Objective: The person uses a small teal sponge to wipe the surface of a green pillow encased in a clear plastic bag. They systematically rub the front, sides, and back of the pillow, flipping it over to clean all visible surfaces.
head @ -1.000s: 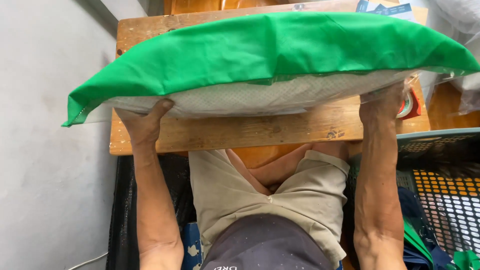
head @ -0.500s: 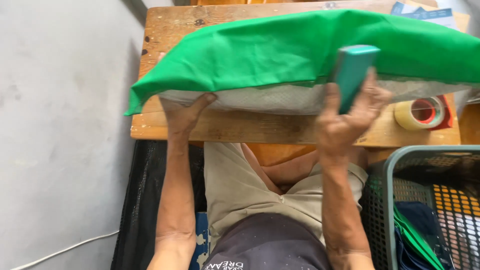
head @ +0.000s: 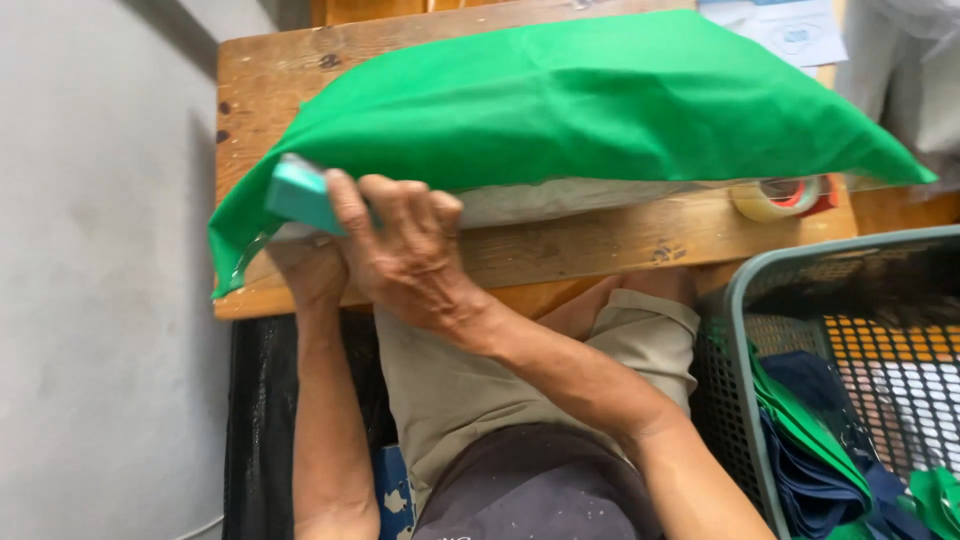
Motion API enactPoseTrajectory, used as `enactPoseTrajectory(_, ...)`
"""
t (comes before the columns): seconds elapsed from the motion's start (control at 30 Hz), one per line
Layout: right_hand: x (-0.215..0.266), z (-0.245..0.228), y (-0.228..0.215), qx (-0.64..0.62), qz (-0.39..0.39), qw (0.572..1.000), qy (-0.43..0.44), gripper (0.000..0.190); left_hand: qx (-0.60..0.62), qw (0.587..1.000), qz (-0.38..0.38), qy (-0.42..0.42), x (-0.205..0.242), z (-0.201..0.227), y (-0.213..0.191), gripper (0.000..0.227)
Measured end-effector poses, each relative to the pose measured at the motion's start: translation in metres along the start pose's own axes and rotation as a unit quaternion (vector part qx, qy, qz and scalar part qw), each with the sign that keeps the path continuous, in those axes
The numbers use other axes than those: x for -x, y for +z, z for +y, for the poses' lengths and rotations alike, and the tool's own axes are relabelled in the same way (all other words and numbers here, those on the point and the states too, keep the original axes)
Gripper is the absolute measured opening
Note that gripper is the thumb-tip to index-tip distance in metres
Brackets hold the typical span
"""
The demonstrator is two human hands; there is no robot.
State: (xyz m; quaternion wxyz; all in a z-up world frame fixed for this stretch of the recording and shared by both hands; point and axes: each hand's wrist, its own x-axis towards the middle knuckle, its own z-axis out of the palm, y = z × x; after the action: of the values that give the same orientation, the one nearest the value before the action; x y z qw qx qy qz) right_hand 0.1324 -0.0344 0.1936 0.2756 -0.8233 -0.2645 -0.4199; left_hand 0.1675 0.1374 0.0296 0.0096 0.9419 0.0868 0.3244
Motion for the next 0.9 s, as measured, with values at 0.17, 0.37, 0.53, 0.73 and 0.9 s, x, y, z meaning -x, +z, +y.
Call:
enactPoseTrajectory(0.17, 0.049, 0.144, -0.087, 0.275, 0.022, 0.953, 0.125, 0.055, 0.584, 0.802, 0.005, -0.126, -0.024, -0.012, -0.108, 0.048)
enactPoseTrajectory(0.37, 0.069, 0.19, -0.175, 0.163, 0.102, 0.956, 0.222, 0.044, 0.445, 0.816, -0.09, -0.358, -0.014, -0.002, -0.107, 0.056)
enactPoseTrajectory(0.53, 0.104, 0.194, -0.173, 0.091, -0.002, 0.953, 0.29, 0.042, 0.397, 0.864, -0.233, -0.206, 0.003, -0.082, -0.114, 0.057)
enactPoseTrajectory(0.73, 0.153, 0.219, -0.17, 0.078, -0.089, 0.947, 0.297, 0.046, 0.382, 0.909, -0.118, -0.116, -0.024, -0.11, -0.172, 0.053)
enactPoseTrajectory(0.9, 0.161, 0.229, -0.168, 0.088, -0.096, 0.951, 0.279, 0.049, 0.357, 0.925, -0.127, 0.02, -0.087, 0.021, -0.192, 0.049)
